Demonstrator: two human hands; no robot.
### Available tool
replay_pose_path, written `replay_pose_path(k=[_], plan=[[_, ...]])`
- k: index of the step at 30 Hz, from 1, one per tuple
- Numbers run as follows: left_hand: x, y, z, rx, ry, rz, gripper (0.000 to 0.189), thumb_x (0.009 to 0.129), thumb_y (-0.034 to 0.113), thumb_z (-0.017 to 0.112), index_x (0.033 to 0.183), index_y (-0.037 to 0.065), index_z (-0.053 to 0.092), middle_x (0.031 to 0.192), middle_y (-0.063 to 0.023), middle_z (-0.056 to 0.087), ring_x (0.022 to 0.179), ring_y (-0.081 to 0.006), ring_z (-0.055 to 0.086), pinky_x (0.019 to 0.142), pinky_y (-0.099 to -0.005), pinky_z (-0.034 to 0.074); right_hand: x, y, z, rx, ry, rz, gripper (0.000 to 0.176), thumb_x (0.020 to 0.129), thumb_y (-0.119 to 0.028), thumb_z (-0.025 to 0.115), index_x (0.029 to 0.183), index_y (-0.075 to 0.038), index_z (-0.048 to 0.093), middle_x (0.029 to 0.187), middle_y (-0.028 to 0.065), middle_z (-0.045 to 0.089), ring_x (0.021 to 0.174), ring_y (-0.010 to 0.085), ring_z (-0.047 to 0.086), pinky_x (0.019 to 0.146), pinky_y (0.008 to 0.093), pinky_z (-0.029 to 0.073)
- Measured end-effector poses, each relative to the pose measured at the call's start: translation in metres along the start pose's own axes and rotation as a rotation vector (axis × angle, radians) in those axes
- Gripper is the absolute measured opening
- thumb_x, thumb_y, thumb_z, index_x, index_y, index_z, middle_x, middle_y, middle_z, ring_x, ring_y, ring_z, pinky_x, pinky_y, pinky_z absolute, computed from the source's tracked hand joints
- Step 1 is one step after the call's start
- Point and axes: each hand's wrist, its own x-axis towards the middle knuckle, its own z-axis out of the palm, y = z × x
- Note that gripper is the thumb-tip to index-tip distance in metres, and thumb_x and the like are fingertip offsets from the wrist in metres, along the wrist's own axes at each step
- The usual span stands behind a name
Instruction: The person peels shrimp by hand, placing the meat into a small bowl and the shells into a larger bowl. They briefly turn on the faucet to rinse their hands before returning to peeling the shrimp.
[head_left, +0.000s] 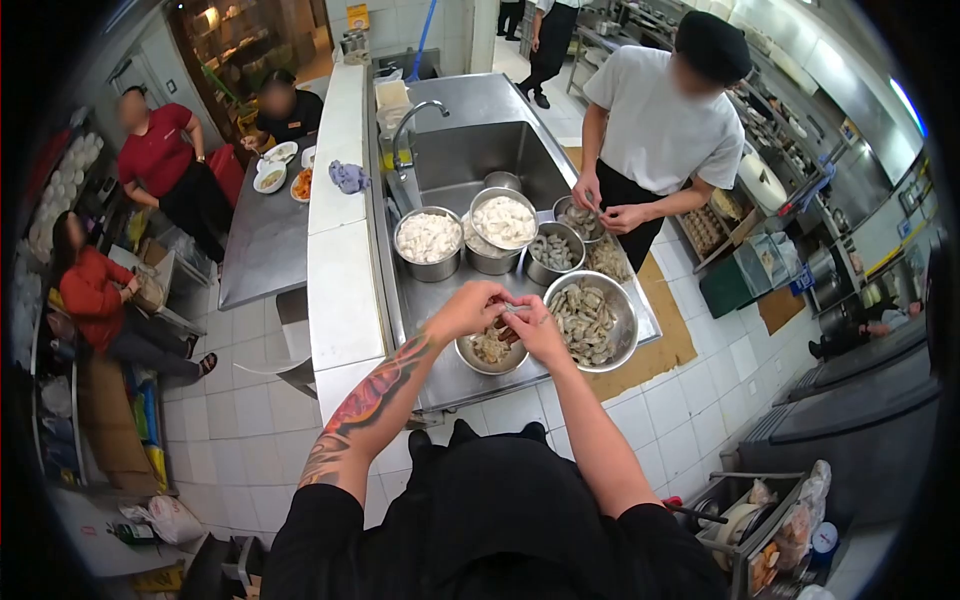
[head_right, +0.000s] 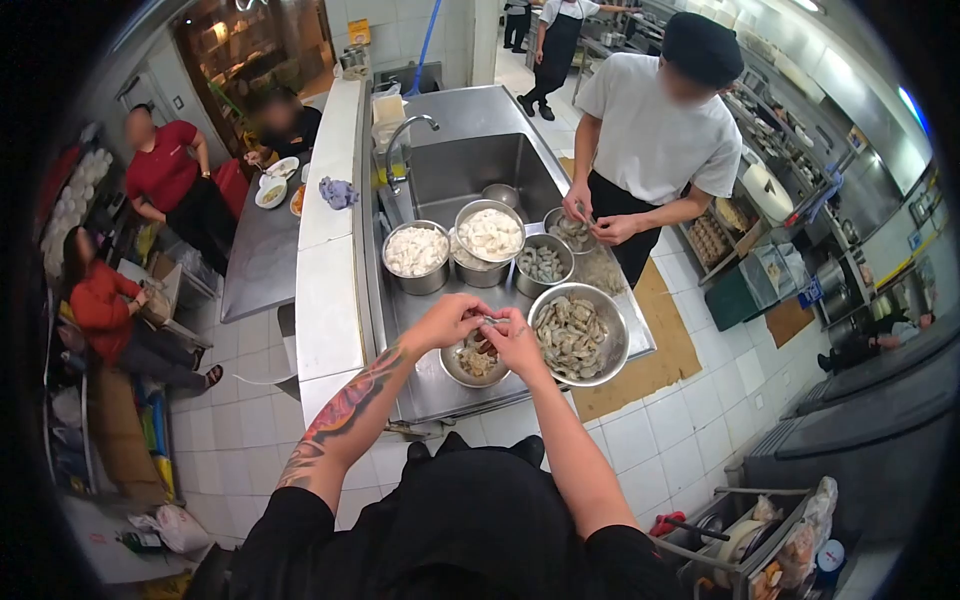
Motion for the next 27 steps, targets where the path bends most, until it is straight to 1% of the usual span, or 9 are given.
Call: replay_pose_path(k=[4,8,10,11,13,16,18,21,27], plan=[[-0.003,0.010,-0.002,-0.010,0.030,-0.053,0.021,0.089,0.003,0.066,0.110,0.001,0.070,0.093,-0.0123,0.072,0.085,-0.0152,0.069,0.077,-0.0318,0.054,0.008,0.006,-0.005,0.017,-0.042,0.054,0.030,0.100,-0.016,0.063,0.121,-0.001,0.047,0.086,0.0100,0.070,0.070,0.0176,0.070,0.060,0.0289,0.057],[-0.001,-0.006,0.006,-0.113,0.013,-0.019,0.020,0.089,0.004,0.066,0.108,0.001,0.069,0.096,-0.0127,0.072,0.085,-0.0149,0.068,0.075,-0.0320,0.054,0.007,0.006,-0.004,0.096,0.014,0.048,0.029,0.101,-0.017,0.061,0.121,0.000,0.049,0.089,0.0120,0.071,0.068,0.0179,0.070,0.060,0.0301,0.058],[-0.002,-0.008,0.008,-0.080,-0.009,0.008,0.021,0.087,0.003,0.066,0.108,0.002,0.069,0.098,-0.0139,0.071,0.086,-0.0211,0.069,0.077,-0.0354,0.054,0.004,0.003,0.000,0.105,0.039,0.041,0.029,0.101,-0.017,0.060,0.121,0.000,0.049,0.090,0.0125,0.071,0.069,0.0179,0.070,0.060,0.0300,0.058],[-0.001,-0.009,0.009,-0.080,-0.011,0.007,0.021,0.087,0.003,0.066,0.108,0.002,0.069,0.098,-0.0139,0.071,0.086,-0.0211,0.069,0.077,-0.0354,0.054,0.001,0.002,0.002,0.123,0.046,0.035,0.030,0.102,-0.017,0.060,0.123,0.000,0.048,0.090,0.0121,0.072,0.069,0.0178,0.070,0.061,0.0296,0.058],[-0.001,-0.010,0.011,0.179,0.052,0.165,0.021,0.084,0.002,0.065,0.104,0.002,0.069,0.094,-0.0171,0.067,0.088,-0.0324,0.067,0.079,-0.0415,0.053,-0.001,0.002,0.004,0.141,0.053,0.030,0.031,0.102,-0.017,0.059,0.125,0.000,0.047,0.089,0.0118,0.072,0.070,0.0176,0.070,0.061,0.0292,0.057],[0.001,-0.011,0.011,0.187,0.043,0.151,0.022,0.082,0.003,0.067,0.104,0.003,0.070,0.096,-0.0166,0.068,0.092,-0.0351,0.065,0.083,-0.0424,0.052,-0.005,0.005,0.001,0.149,0.014,0.017,0.028,0.102,-0.018,0.059,0.122,0.000,0.053,0.088,0.0104,0.072,0.069,0.0165,0.070,0.062,0.0277,0.056],[0.002,-0.010,0.008,0.196,0.047,0.152,0.021,0.082,0.003,0.067,0.103,0.003,0.071,0.097,-0.0163,0.067,0.092,-0.0343,0.065,0.083,-0.0418,0.052,-0.006,0.006,-0.003,0.081,-0.039,0.096,0.024,0.101,-0.021,0.061,0.113,0.000,0.062,0.086,0.0068,0.072,0.070,0.0135,0.069,0.061,0.0257,0.054],[0.000,-0.002,0.001,0.181,0.071,0.149,0.019,0.083,0.004,0.068,0.102,0.004,0.071,0.097,-0.0156,0.067,0.092,-0.0333,0.065,0.083,-0.0411,0.052,-0.008,0.003,0.001,0.044,0.013,0.067,0.021,0.100,-0.022,0.063,0.102,-0.002,0.068,0.084,0.0041,0.071,0.070,0.0109,0.067,0.061,0.0247,0.051],[0.000,0.003,-0.002,0.146,0.098,0.237,0.015,0.083,0.010,0.067,0.096,0.004,0.072,0.091,-0.0167,0.065,0.091,-0.0351,0.063,0.080,-0.0424,0.051,0.003,0.006,0.003,-0.026,0.009,-0.041,0.024,0.099,-0.023,0.065,0.103,0.000,0.071,0.080,0.0020,0.070,0.069,0.0072,0.063,0.062,0.0227,0.048]])
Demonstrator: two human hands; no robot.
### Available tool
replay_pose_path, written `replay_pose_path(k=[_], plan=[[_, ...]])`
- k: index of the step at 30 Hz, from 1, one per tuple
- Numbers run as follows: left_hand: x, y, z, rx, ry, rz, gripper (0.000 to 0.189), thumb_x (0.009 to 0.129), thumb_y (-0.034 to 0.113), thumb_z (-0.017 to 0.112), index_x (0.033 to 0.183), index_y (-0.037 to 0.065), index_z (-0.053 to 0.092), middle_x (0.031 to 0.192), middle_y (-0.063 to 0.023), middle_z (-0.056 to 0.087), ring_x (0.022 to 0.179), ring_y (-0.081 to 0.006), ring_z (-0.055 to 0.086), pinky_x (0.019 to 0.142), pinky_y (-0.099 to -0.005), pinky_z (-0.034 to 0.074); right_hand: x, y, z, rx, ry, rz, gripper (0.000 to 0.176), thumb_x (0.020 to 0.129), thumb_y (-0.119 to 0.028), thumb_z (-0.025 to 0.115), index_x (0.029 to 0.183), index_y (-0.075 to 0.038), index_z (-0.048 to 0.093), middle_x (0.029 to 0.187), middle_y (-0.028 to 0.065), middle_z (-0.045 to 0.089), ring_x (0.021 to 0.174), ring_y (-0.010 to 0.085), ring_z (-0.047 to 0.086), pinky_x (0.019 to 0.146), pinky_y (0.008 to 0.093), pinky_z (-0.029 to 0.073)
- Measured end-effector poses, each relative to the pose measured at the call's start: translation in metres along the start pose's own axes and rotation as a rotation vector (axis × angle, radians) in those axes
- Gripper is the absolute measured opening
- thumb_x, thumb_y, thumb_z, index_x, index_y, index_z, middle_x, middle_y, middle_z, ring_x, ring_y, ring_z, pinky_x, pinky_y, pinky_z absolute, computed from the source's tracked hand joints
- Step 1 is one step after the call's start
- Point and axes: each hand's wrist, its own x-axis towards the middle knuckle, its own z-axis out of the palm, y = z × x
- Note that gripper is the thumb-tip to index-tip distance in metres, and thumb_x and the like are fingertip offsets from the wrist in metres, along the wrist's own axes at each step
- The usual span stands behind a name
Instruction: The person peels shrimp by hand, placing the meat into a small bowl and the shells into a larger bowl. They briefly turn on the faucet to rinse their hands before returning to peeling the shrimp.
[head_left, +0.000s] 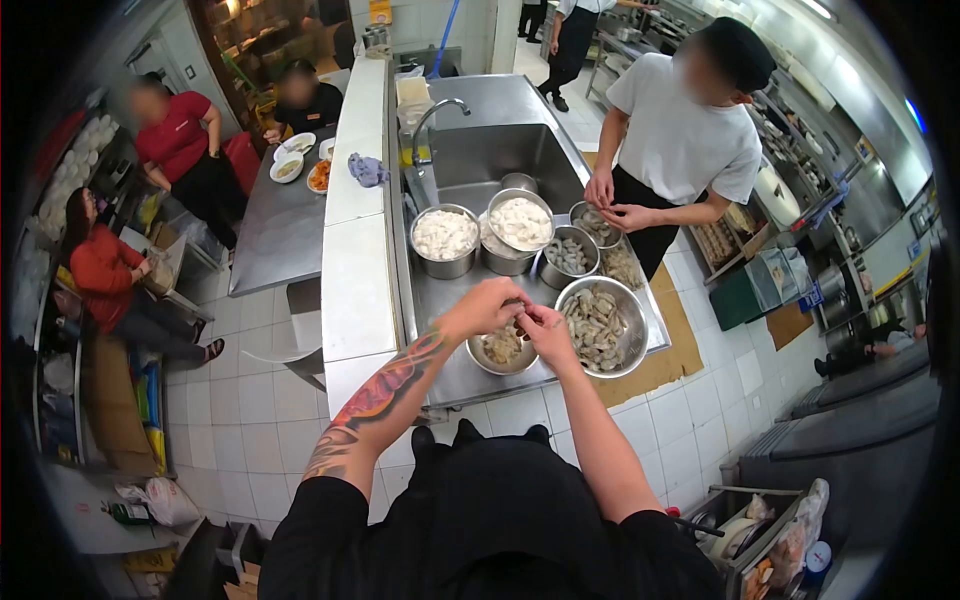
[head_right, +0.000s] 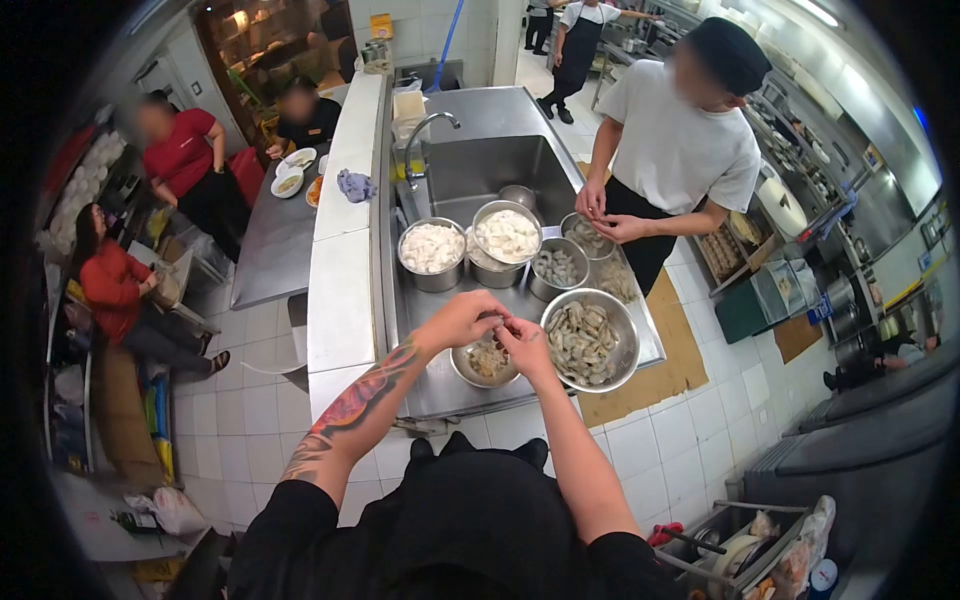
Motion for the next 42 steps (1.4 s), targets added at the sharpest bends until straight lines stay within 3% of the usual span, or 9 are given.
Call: replay_pose_path(k=[11,19,22,25,27,30,33,34,42], plan=[[-0.001,-0.009,0.005,0.084,0.049,-0.029,0.012,0.086,0.010,0.069,0.095,0.002,0.071,0.088,-0.0133,0.070,0.081,-0.0296,0.067,0.075,-0.0389,0.053,0.000,-0.012,0.012,-0.119,0.146,-0.064,0.027,0.096,-0.024,0.068,0.098,0.002,0.075,0.075,0.0013,0.070,0.065,0.0064,0.061,0.060,0.0237,0.048],[0.002,-0.018,0.005,-0.405,0.035,-0.456,0.016,0.086,0.010,0.070,0.095,-0.003,0.069,0.083,-0.0148,0.072,0.071,-0.0222,0.069,0.066,-0.0337,0.054,-0.001,-0.029,0.019,-0.028,0.158,-0.033,0.026,0.094,-0.023,0.070,0.092,0.002,0.075,0.073,0.0010,0.069,0.063,0.0050,0.060,0.058,0.0222,0.046],[-0.003,-0.032,0.005,-0.018,0.139,-0.160,0.016,0.085,0.008,0.068,0.098,-0.001,0.070,0.084,-0.0157,0.072,0.073,-0.0253,0.071,0.067,-0.0353,0.055,-0.002,-0.037,0.021,0.019,0.146,0.033,0.020,0.093,-0.021,0.071,0.090,-0.001,0.072,0.071,-0.0010,0.064,0.061,0.0055,0.058,0.052,0.0219,0.045],[-0.004,-0.040,0.000,0.094,0.185,-0.186,0.018,0.084,0.006,0.067,0.100,0.001,0.071,0.088,-0.0182,0.072,0.079,-0.0303,0.071,0.072,-0.0387,0.056,-0.001,-0.029,0.016,-0.066,0.172,-0.005,0.021,0.092,-0.020,0.072,0.097,0.001,0.072,0.078,0.0035,0.070,0.062,0.0089,0.060,0.054,0.0239,0.048],[-0.004,-0.035,-0.005,0.053,0.122,-0.317,0.019,0.083,0.005,0.066,0.101,0.002,0.072,0.090,-0.0191,0.072,0.084,-0.0318,0.071,0.076,-0.0401,0.055,0.000,-0.010,0.009,-0.778,0.049,-0.066,0.028,0.092,-0.019,0.071,0.110,0.003,0.071,0.088,0.0090,0.074,0.065,0.0137,0.065,0.061,0.0265,0.053],[-0.008,-0.027,-0.008,0.025,0.019,-0.408,0.021,0.082,0.002,0.066,0.102,0.000,0.071,0.094,-0.0183,0.073,0.086,-0.0285,0.072,0.079,-0.0386,0.056,0.001,0.029,0.004,-1.011,0.146,-0.419,0.032,0.093,-0.015,0.069,0.119,0.002,0.068,0.096,0.0123,0.076,0.073,0.0159,0.070,0.070,0.0277,0.056],[-0.009,-0.017,-0.007,0.037,-0.026,-0.329,0.019,0.082,0.001,0.068,0.100,-0.003,0.070,0.090,-0.0156,0.074,0.077,-0.0202,0.074,0.073,-0.0329,0.057,0.005,0.019,0.018,-0.439,0.217,-0.247,0.032,0.089,-0.013,0.070,0.115,0.004,0.068,0.091,0.0190,0.074,0.080,0.0319,0.074,0.072,0.0342,0.057],[-0.006,-0.009,-0.007,-0.065,-0.027,-0.386,0.019,0.082,0.002,0.069,0.100,-0.004,0.070,0.087,-0.0148,0.074,0.076,-0.0191,0.074,0.070,-0.0318,0.058,0.006,0.008,0.016,-0.475,0.138,-0.173,0.029,0.094,-0.010,0.065,0.120,0.003,0.067,0.095,0.0119,0.076,0.083,0.0136,0.072,0.074,0.0273,0.056],[-0.004,-0.008,0.000,-0.147,0.048,-0.427,0.017,0.081,0.005,0.073,0.094,-0.005,0.072,0.081,-0.0134,0.074,0.070,-0.0174,0.073,0.064,-0.0294,0.058,0.002,-0.021,0.026,-0.621,0.166,-0.220,0.026,0.088,-0.011,0.066,0.112,-0.001,0.071,0.084,0.0175,0.073,0.075,0.0237,0.073,0.069,0.0341,0.055]])
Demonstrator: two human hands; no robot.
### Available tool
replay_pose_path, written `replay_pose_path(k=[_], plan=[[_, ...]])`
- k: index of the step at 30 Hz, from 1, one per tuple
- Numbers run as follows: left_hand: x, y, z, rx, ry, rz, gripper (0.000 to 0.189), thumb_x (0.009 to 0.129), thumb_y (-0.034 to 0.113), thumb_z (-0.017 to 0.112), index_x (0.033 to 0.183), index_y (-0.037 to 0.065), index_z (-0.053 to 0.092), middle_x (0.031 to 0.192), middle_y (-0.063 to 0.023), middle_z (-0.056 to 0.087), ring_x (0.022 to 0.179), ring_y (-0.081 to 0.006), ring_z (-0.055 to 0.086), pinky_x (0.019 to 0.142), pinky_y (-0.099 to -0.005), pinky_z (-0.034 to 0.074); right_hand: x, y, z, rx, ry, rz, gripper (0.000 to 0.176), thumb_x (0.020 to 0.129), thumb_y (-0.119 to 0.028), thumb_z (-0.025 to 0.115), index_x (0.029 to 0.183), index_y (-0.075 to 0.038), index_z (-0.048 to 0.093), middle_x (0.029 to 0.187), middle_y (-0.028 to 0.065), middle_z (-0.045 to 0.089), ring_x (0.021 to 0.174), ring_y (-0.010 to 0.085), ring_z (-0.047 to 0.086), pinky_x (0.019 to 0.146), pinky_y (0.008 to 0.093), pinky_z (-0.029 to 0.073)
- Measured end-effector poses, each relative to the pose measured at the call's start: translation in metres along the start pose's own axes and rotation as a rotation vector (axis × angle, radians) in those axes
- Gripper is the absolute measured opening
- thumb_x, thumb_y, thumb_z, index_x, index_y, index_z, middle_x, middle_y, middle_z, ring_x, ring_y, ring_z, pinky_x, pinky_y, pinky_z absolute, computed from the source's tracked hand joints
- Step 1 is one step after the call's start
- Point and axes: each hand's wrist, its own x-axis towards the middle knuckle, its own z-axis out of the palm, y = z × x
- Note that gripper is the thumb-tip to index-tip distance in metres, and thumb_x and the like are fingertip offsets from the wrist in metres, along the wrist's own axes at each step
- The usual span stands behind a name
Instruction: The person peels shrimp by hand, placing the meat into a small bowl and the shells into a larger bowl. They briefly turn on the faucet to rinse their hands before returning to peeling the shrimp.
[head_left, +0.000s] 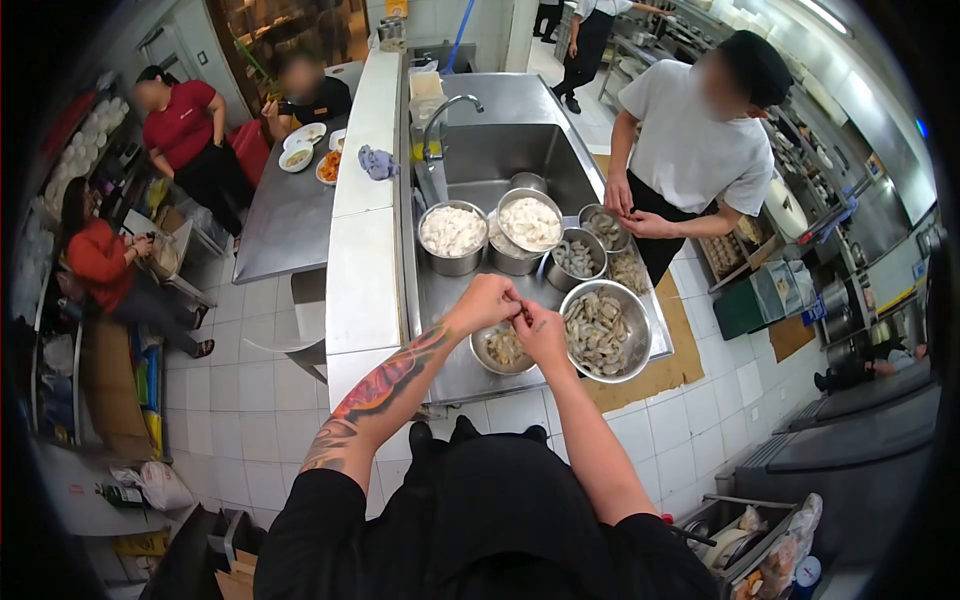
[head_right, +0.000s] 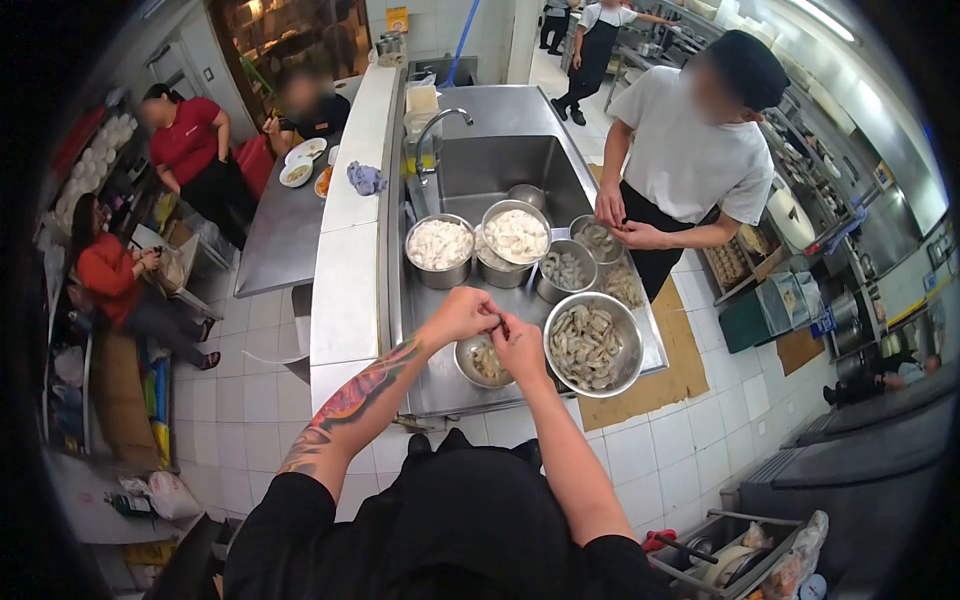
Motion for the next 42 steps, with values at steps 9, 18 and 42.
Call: replay_pose_path(k=[9,18,42], plan=[[0.001,-0.001,0.000,-0.019,-0.022,-0.004,0.019,0.076,0.010,0.075,0.088,-0.005,0.074,0.076,-0.0169,0.073,0.067,-0.0204,0.073,0.063,-0.0316,0.057,0.001,0.030,0.013,0.328,0.000,0.142,0.024,0.089,-0.005,0.058,0.107,0.006,0.070,0.083,0.0135,0.075,0.072,0.0173,0.073,0.069,0.0310,0.058],[0.000,0.004,-0.004,-0.237,-0.155,-0.018,0.018,0.084,0.004,0.073,0.098,-0.007,0.072,0.080,-0.0103,0.074,0.069,-0.0135,0.071,0.062,-0.0278,0.058,-0.002,0.021,-0.003,0.674,-0.063,0.276,0.024,0.094,-0.003,0.053,0.113,0.007,0.064,0.091,0.0113,0.073,0.076,0.0174,0.072,0.071,0.0295,0.060],[-0.005,0.013,0.006,0.123,0.029,0.140,0.020,0.079,0.013,0.075,0.089,-0.004,0.073,0.081,-0.0193,0.073,0.070,-0.0238,0.073,0.066,-0.0334,0.057,-0.004,0.019,0.001,0.194,0.001,0.112,0.025,0.089,-0.006,0.061,0.110,0.006,0.068,0.085,0.0155,0.075,0.076,0.0188,0.074,0.070,0.0305,0.057]])
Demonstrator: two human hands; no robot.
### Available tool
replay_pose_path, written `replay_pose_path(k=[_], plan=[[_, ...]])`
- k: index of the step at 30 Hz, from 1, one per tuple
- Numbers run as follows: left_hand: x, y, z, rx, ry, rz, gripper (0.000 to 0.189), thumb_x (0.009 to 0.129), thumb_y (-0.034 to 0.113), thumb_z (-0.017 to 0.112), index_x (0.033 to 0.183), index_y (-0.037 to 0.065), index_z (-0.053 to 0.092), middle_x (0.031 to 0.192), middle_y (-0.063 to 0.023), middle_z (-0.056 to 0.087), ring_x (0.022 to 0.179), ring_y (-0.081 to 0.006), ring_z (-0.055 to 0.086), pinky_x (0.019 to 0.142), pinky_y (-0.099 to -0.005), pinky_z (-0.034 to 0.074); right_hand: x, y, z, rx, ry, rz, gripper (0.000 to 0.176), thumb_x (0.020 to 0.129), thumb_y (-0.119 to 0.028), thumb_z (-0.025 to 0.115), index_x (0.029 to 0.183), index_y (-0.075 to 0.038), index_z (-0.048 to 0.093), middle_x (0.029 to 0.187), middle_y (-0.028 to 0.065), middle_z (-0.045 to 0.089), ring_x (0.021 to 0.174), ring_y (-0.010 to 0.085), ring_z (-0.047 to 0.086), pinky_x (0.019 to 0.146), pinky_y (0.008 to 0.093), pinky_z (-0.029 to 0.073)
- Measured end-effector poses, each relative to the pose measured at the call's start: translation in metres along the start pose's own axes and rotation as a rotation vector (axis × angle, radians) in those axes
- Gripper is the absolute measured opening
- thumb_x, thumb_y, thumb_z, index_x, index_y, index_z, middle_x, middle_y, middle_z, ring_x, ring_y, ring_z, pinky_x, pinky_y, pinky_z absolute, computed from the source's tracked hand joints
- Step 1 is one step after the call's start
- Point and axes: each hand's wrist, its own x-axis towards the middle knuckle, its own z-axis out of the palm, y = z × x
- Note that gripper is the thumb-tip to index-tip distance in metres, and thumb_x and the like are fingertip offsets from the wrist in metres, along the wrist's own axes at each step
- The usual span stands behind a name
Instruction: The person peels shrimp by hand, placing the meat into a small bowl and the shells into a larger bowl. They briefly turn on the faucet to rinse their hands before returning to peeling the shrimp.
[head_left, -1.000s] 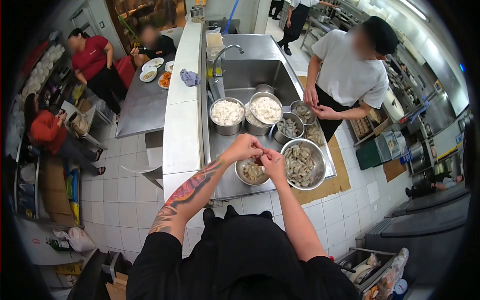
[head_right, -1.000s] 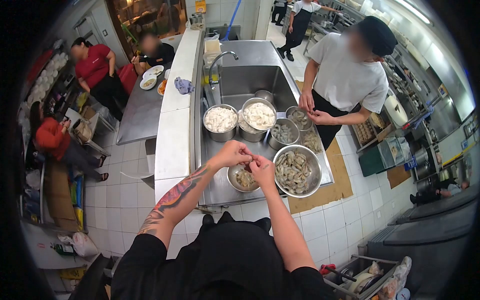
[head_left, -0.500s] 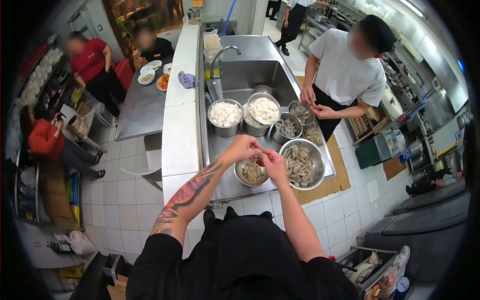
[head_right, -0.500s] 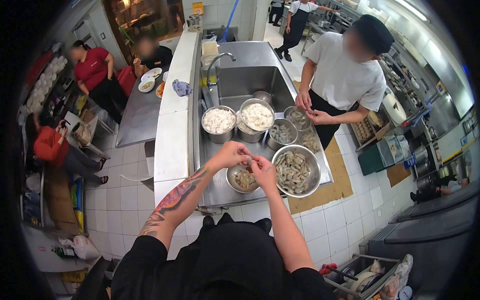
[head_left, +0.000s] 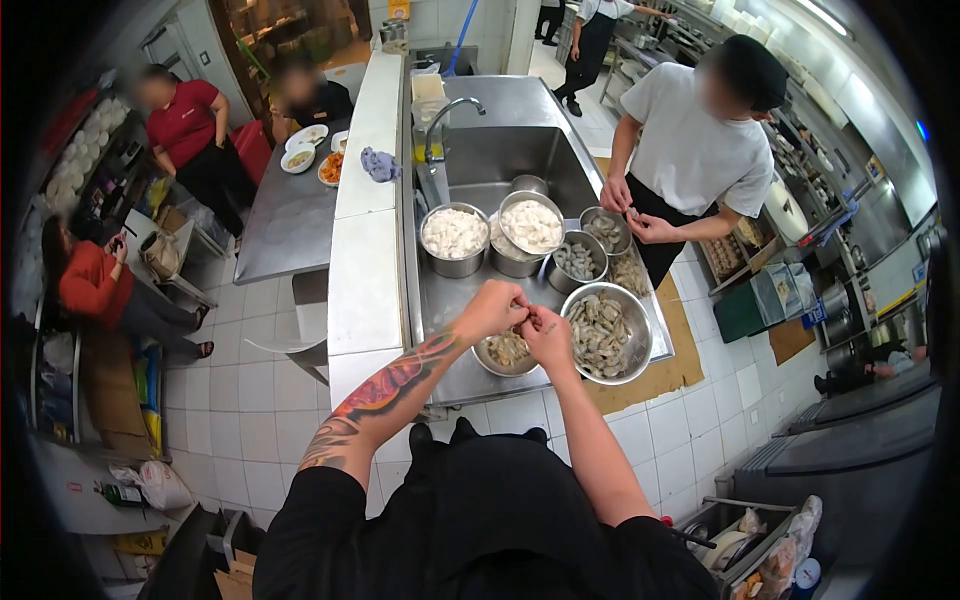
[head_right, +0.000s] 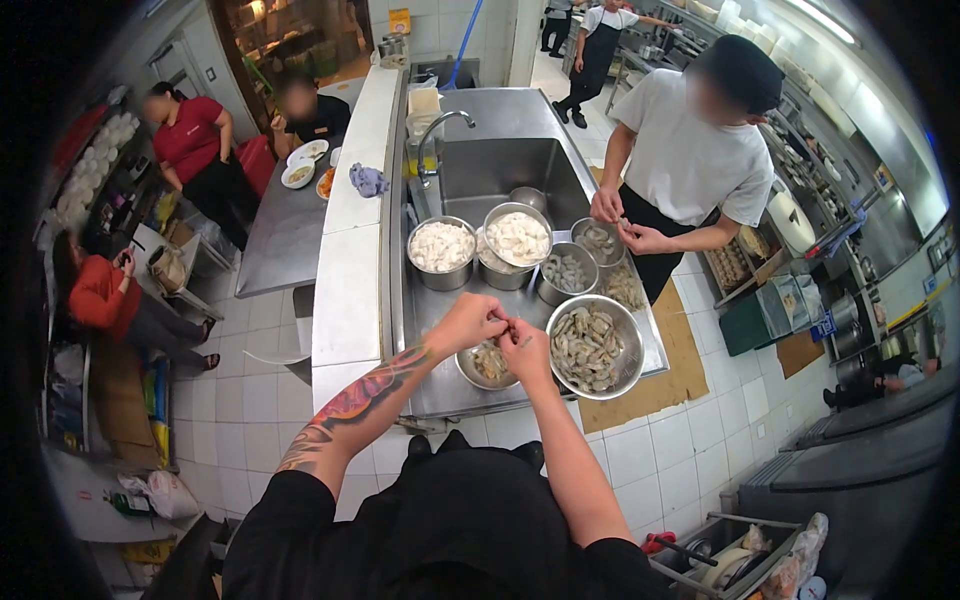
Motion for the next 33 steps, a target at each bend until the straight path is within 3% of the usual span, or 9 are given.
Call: replay_pose_path(k=[2,7,14,21,23,25,29,31,33], plan=[[0.000,0.001,0.000,-0.022,0.001,-0.004,0.020,0.080,0.012,0.075,0.090,-0.005,0.072,0.080,-0.0185,0.073,0.070,-0.0217,0.073,0.065,-0.0326,0.057,0.000,-0.001,0.000,-0.071,0.002,0.004,0.025,0.091,-0.005,0.060,0.111,0.007,0.067,0.086,0.0145,0.075,0.076,0.0179,0.074,0.070,0.0293,0.058],[0.000,0.006,-0.004,-0.212,-0.068,-0.128,0.016,0.085,0.007,0.072,0.093,-0.007,0.070,0.079,-0.0138,0.073,0.071,-0.0152,0.071,0.065,-0.0291,0.057,-0.002,0.005,-0.004,0.560,-0.064,0.175,0.023,0.094,-0.001,0.054,0.113,0.007,0.063,0.094,0.0124,0.073,0.077,0.0191,0.073,0.072,0.0310,0.061],[0.009,-0.019,0.000,-0.567,-0.125,-0.164,0.013,0.093,0.004,0.068,0.101,-0.006,0.067,0.088,-0.0077,0.071,0.076,-0.0119,0.069,0.065,-0.0247,0.057,0.001,-0.001,-0.015,0.756,-0.047,0.254,0.026,0.097,-0.005,0.056,0.118,0.009,0.059,0.097,0.0133,0.071,0.078,0.0186,0.072,0.071,0.0302,0.062],[0.000,0.003,-0.006,-0.073,-0.003,-0.009,0.016,0.087,0.009,0.072,0.097,-0.004,0.072,0.084,-0.0141,0.075,0.073,-0.0175,0.073,0.067,-0.0301,0.057,0.006,-0.009,-0.007,-0.027,0.029,-0.083,0.025,0.089,-0.012,0.065,0.108,0.003,0.070,0.082,0.0161,0.073,0.073,0.0205,0.073,0.069,0.0325,0.056],[0.000,0.005,-0.005,-0.055,0.030,0.055,0.017,0.081,0.013,0.073,0.091,-0.001,0.074,0.081,-0.0194,0.072,0.070,-0.0281,0.073,0.066,-0.0354,0.056,0.005,-0.015,-0.008,-0.119,0.029,-0.087,0.024,0.087,-0.013,0.067,0.106,0.002,0.072,0.079,0.0166,0.073,0.072,0.0210,0.073,0.069,0.0335,0.055],[-0.001,0.007,-0.006,-0.015,0.026,0.067,0.016,0.083,0.011,0.073,0.092,-0.002,0.074,0.081,-0.0179,0.073,0.071,-0.0247,0.073,0.066,-0.0335,0.056,0.005,-0.018,-0.009,-0.119,0.028,-0.149,0.021,0.091,-0.008,0.064,0.107,0.005,0.070,0.075,0.0134,0.073,0.067,0.0138,0.071,0.064,0.0288,0.055],[-0.002,0.009,-0.005,-0.051,-0.002,0.073,0.016,0.084,0.010,0.074,0.095,-0.002,0.073,0.082,-0.0142,0.075,0.072,-0.0200,0.073,0.067,-0.0310,0.056,0.006,-0.007,-0.012,-0.175,0.029,-0.105,0.021,0.093,-0.008,0.061,0.106,0.006,0.069,0.079,0.0120,0.074,0.068,0.0162,0.071,0.065,0.0288,0.056],[0.001,0.000,0.000,-0.187,-0.007,0.013,0.017,0.084,0.010,0.074,0.096,-0.001,0.073,0.084,-0.0135,0.074,0.073,-0.0197,0.072,0.068,-0.0306,0.056,0.004,-0.007,-0.009,0.528,0.011,0.154,0.019,0.097,-0.008,0.056,0.108,0.004,0.066,0.086,0.0093,0.073,0.068,0.0170,0.070,0.062,0.0288,0.057],[0.004,-0.004,0.003,-0.323,-0.013,-0.049,0.017,0.084,0.011,0.075,0.097,0.000,0.073,0.085,-0.0127,0.074,0.074,-0.0195,0.071,0.070,-0.0302,0.055,-0.002,-0.010,-0.007,0.654,0.054,0.184,0.018,0.099,-0.008,0.053,0.109,0.004,0.064,0.088,0.0090,0.071,0.067,0.0156,0.068,0.060,0.0283,0.058]])
